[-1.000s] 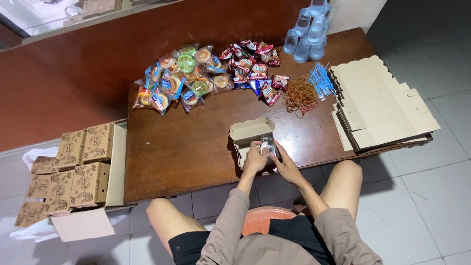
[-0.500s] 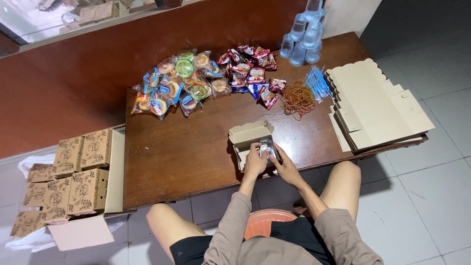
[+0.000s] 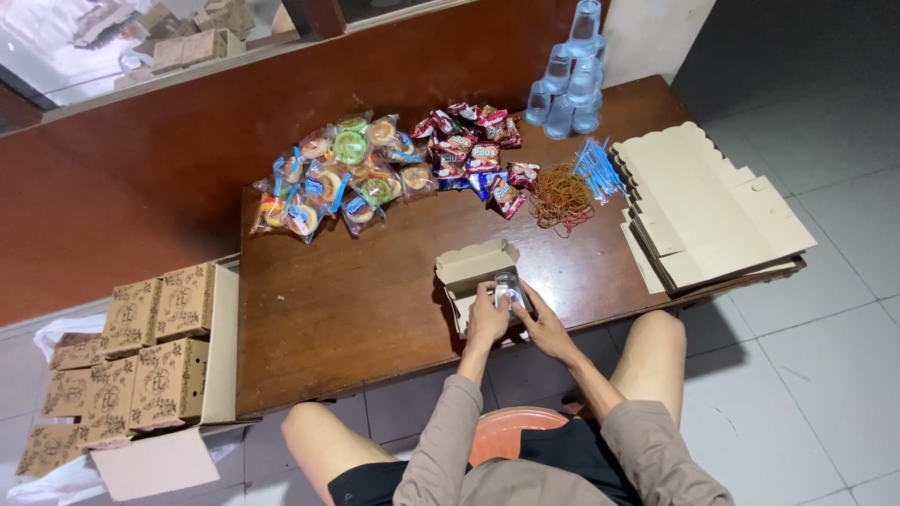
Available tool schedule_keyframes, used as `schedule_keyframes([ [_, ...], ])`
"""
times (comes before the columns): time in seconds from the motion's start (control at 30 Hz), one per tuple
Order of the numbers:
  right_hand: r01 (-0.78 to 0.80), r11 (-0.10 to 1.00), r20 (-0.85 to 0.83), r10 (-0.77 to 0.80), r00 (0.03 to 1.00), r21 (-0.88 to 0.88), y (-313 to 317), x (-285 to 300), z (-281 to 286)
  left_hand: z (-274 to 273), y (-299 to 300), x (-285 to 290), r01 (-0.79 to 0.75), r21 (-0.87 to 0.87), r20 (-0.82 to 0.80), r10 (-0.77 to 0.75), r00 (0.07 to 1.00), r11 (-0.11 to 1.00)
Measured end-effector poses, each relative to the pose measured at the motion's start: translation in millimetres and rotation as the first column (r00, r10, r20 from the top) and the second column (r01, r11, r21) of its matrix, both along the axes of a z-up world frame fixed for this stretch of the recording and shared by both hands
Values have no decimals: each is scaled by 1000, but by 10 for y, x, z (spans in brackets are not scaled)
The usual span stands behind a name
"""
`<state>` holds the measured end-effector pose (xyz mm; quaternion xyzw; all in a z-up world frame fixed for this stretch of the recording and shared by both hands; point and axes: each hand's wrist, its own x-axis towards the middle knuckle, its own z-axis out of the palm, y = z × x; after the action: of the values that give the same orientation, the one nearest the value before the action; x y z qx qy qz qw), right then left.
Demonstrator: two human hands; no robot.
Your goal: Folding a cardboard box and filling it with various snacks including cookies and candies.
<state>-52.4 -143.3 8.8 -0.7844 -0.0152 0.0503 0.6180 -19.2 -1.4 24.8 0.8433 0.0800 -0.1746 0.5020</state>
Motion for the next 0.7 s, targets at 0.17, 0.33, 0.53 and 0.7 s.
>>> schedule_keyframes([
  [0.17, -1, 1000, -9, 1, 1000, 0, 0, -12, 68, 0, -1, -13, 13, -1, 6, -13, 1000, 1000],
  [0.33, 4, 1000, -22, -5, 1000, 0, -2, 4, 51, 152, -42, -77, 27, 41, -2, -27, 1000, 999],
  [0.53, 17, 1000, -32, -17, 999, -6, -18, 0, 77, 56, -11, -45, 24, 26, 21, -24, 999, 999],
  [0.7, 26, 1000, -61, -26, 998, -8, -14, 4, 129, 57, 2, -34, 5, -29, 24, -4, 1000, 1000],
])
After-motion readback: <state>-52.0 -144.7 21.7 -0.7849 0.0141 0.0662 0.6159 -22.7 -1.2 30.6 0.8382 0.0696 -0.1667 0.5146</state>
